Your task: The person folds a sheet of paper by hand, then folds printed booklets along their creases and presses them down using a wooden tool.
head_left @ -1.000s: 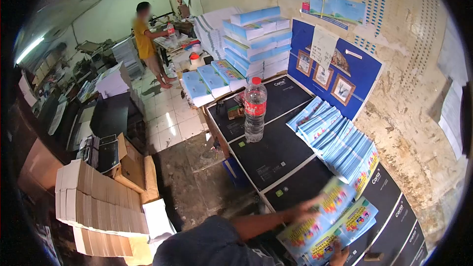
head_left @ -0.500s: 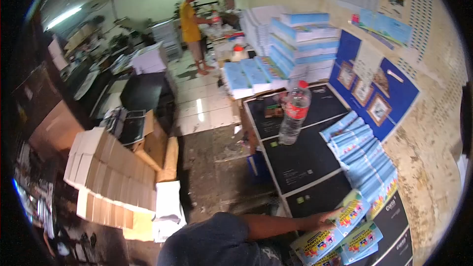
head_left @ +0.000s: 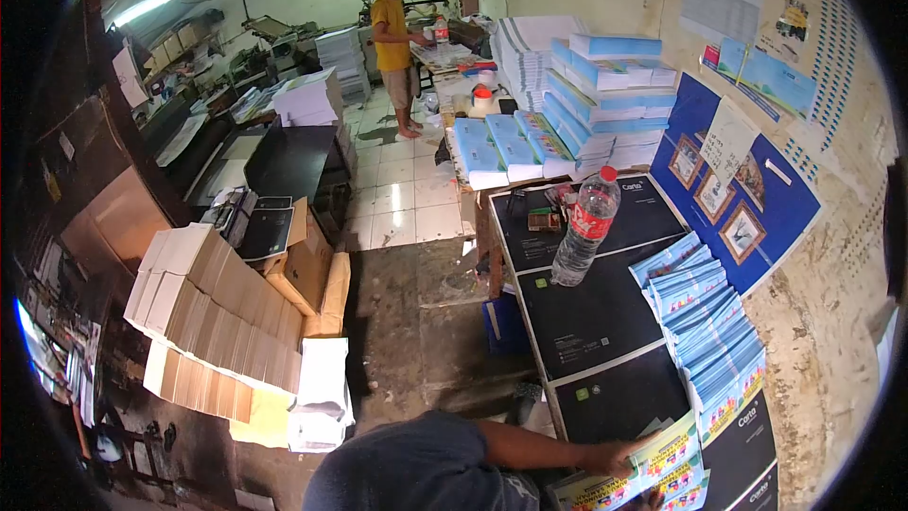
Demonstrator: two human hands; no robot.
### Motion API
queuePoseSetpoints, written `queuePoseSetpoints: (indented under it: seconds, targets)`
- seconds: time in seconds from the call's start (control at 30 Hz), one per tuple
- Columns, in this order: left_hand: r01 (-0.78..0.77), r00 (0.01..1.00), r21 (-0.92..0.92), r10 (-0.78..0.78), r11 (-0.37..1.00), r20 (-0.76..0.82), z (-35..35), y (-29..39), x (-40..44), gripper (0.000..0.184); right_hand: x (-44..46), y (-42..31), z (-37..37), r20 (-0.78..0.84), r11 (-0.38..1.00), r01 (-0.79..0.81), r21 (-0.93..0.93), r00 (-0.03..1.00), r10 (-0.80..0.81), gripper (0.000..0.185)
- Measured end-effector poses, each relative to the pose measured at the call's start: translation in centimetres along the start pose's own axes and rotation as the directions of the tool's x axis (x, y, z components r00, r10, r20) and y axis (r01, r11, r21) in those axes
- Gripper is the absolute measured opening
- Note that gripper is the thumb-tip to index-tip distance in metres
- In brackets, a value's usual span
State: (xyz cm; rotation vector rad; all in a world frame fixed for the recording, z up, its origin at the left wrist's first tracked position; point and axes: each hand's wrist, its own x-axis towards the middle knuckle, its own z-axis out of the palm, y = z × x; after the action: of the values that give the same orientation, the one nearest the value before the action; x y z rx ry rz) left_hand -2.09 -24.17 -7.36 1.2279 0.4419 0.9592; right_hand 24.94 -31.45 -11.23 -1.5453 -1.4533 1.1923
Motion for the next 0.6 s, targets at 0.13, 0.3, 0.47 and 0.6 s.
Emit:
queuePoseSetpoints:
  seconds: [0.13, 0.3, 0.47, 0.6]
  targets:
    - [-0.132, 0.990, 0.055, 0.134, 0.990, -0.036, 1.8, -1.7, 1.0, 0.089, 1.1, 2.3, -1.1, 0.137, 0.806, 0.531, -0.261, 0.847, -0.514, 0.066]
    - [0.092, 0.991, -0.049, -0.096, 0.995, -0.091, 0.6, 0.1, 0.7, 0.067, 1.7, 1.5, -1.5, 0.045, 0.896, -0.443, 0.034, 0.896, 0.442, 0.055]
    - [0.177, 0.977, -0.122, -0.189, 0.977, -0.094, -1.4, -7.2, 1.3, 0.054, -0.1, -1.2, 0.2, -0.038, 0.946, -0.236, 0.224, 0.967, 0.250, 0.053]
    - [0.088, 0.987, 0.248, -0.051, 0.965, -0.152, -0.6, -8.2, 2.4, 0.053, 0.9, -1.0, 0.8, -0.054, 0.476, 0.550, -0.686, 0.614, -0.787, 0.037]
